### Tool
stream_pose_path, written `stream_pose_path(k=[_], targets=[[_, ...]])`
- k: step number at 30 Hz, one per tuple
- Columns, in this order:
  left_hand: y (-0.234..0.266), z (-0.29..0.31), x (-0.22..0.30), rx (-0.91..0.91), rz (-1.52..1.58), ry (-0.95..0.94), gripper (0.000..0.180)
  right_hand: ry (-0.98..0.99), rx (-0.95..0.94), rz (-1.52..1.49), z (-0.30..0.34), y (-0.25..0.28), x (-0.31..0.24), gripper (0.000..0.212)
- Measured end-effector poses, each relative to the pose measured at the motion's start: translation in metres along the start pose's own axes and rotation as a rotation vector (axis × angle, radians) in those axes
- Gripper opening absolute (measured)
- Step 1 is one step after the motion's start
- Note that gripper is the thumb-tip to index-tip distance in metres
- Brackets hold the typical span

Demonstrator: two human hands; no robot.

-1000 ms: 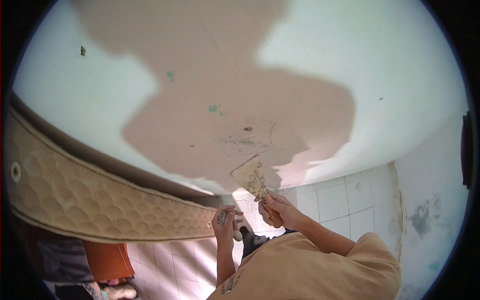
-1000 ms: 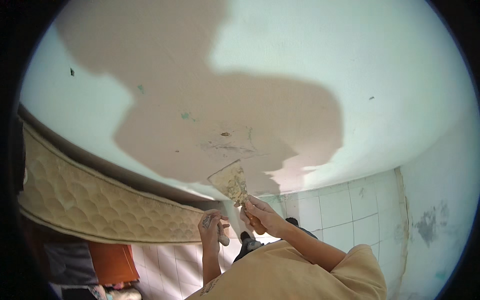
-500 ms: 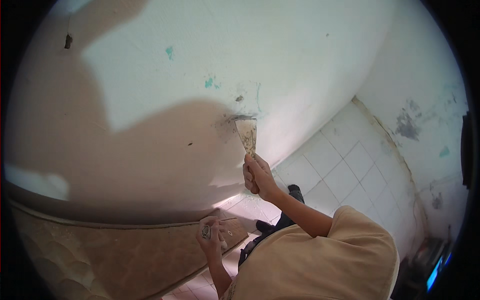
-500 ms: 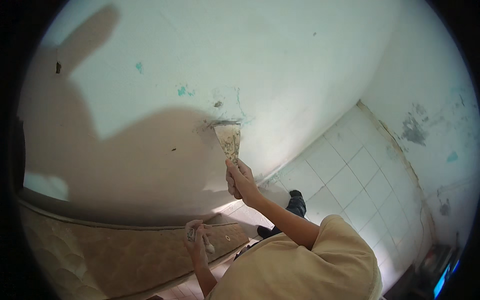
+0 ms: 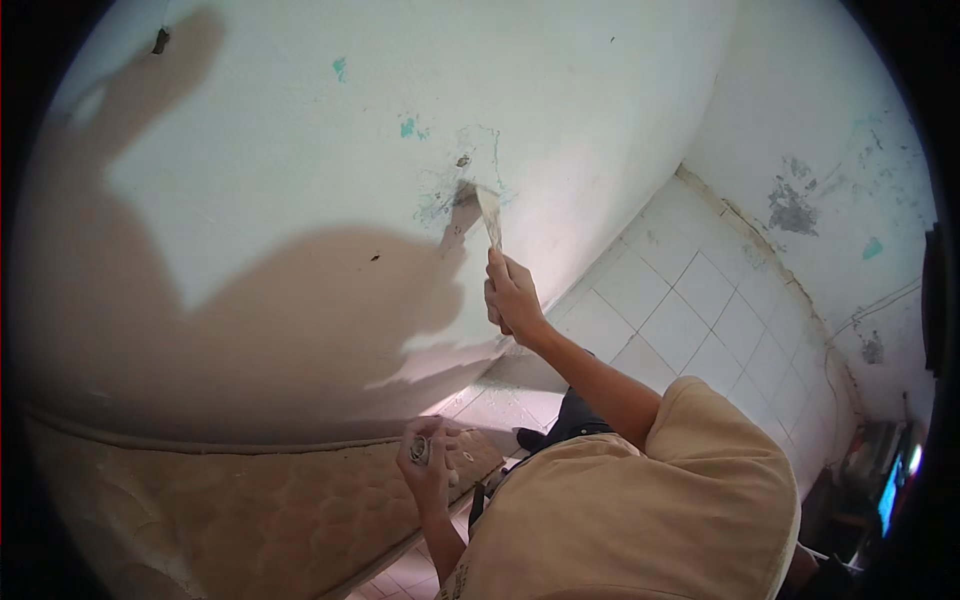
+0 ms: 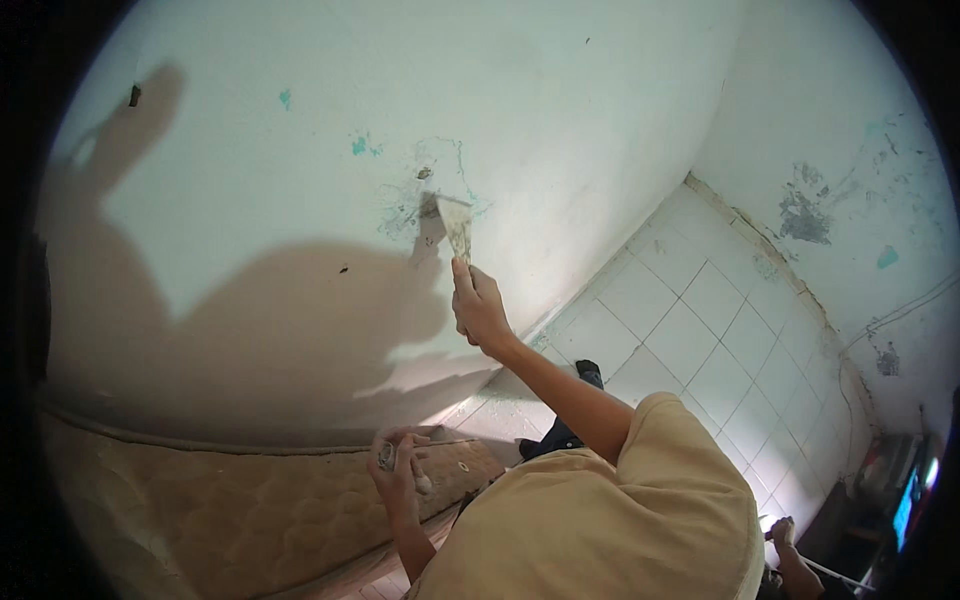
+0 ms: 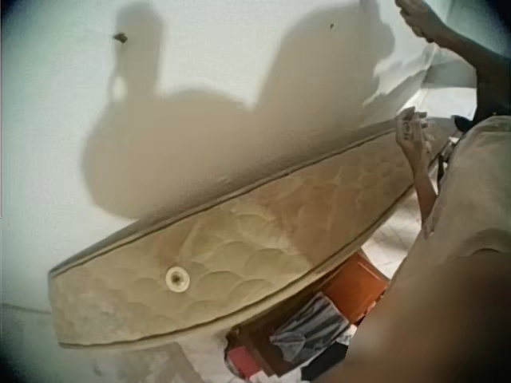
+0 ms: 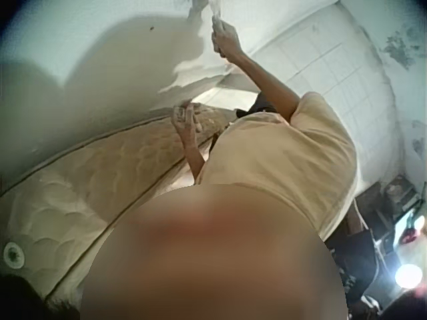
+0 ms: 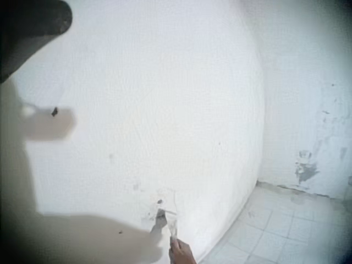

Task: The person scrapes and smooths a damaged section of a wall using a putty knife.

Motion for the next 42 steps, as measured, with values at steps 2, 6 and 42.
stream_pose_path(k=[2, 6, 42], targets=[[0.004, 0.005, -0.002, -0.004, -0.001, 0.007, 0.009, 0.015, 0.006, 0.073, 0.021, -0.009, 0.006, 0.04], [0.014, 0.013, -0.008, -0.01, 0.008, 0.014, 0.01, 0.018, 0.137, 0.075, -0.012, 0.001, -0.005, 0.044], [0.02, 0.036, -0.006, -0.01, -0.086, 0.078, 0.008, -0.152, 0.103, -0.216, 0.01, 0.009, 0.014, 0.048]])
Point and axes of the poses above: each hand's wrist, its own z-axis away from the middle knuckle, its own y-axis out of the back of the hand, x = y × z, the point moved 1 cm from there along -z, towards the middle knuckle, and after that the axes turned 12 degrees about z, right-handed, at the moved point
